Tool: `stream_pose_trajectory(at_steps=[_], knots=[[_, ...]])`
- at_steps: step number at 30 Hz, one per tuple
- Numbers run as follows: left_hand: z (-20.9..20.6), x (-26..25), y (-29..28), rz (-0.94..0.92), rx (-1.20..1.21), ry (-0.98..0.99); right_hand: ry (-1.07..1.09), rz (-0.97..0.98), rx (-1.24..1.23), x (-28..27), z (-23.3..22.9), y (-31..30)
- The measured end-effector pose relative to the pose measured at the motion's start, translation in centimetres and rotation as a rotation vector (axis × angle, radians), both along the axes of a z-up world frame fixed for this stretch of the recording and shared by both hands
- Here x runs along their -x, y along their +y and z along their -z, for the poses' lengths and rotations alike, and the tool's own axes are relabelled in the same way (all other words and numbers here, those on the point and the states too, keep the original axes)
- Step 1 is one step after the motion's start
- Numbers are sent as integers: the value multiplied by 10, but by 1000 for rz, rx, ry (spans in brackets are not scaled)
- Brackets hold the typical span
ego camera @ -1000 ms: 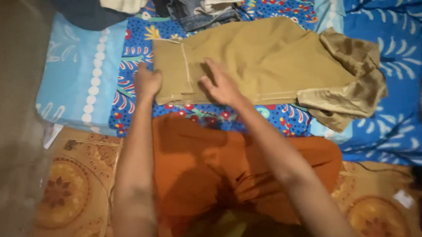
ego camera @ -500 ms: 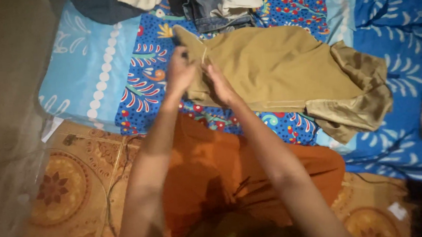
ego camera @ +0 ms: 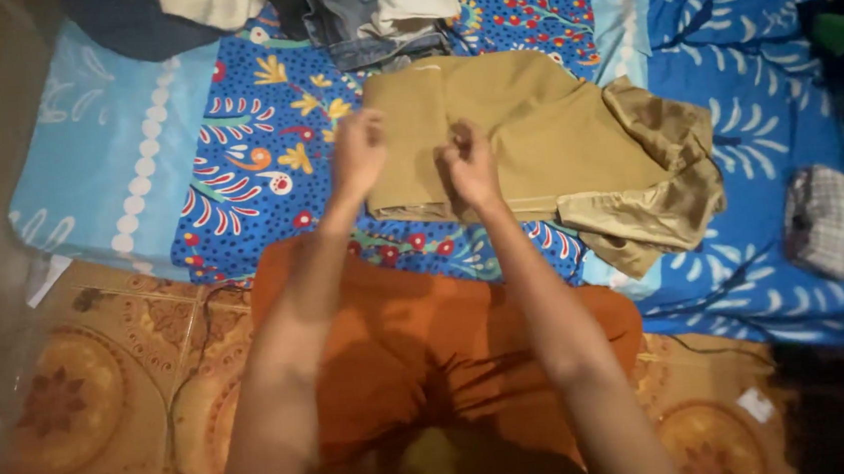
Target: The recorder folds several items of clothing on a bed.
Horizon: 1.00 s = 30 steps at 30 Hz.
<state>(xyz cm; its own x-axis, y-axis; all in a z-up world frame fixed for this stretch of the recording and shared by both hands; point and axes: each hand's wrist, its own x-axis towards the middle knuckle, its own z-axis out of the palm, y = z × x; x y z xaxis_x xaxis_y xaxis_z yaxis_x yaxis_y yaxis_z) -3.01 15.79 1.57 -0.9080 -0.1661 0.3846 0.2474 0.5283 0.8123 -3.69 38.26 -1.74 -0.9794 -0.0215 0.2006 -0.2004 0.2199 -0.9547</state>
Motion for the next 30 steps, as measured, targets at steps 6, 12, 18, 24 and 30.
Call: stream_pose_trajectory(at_steps=[6, 12, 18, 24, 30], knots=[[104, 41, -26, -256, -1, -256, 122, -115, -513, -58, -98, -35], [62, 25, 8, -16, -445, -420, 120, -373, -339, -33, -35, -45], [33, 3, -16, -58, -464, -212, -164, -428, -108, -38, -43, -72], [-19, -23, -55, -202, -246, -131, -227, -628, 212, -53, -66, -115], [-33, 3, 9, -80, -276, 17, 24, -507, -315, -56, -66, -61]])
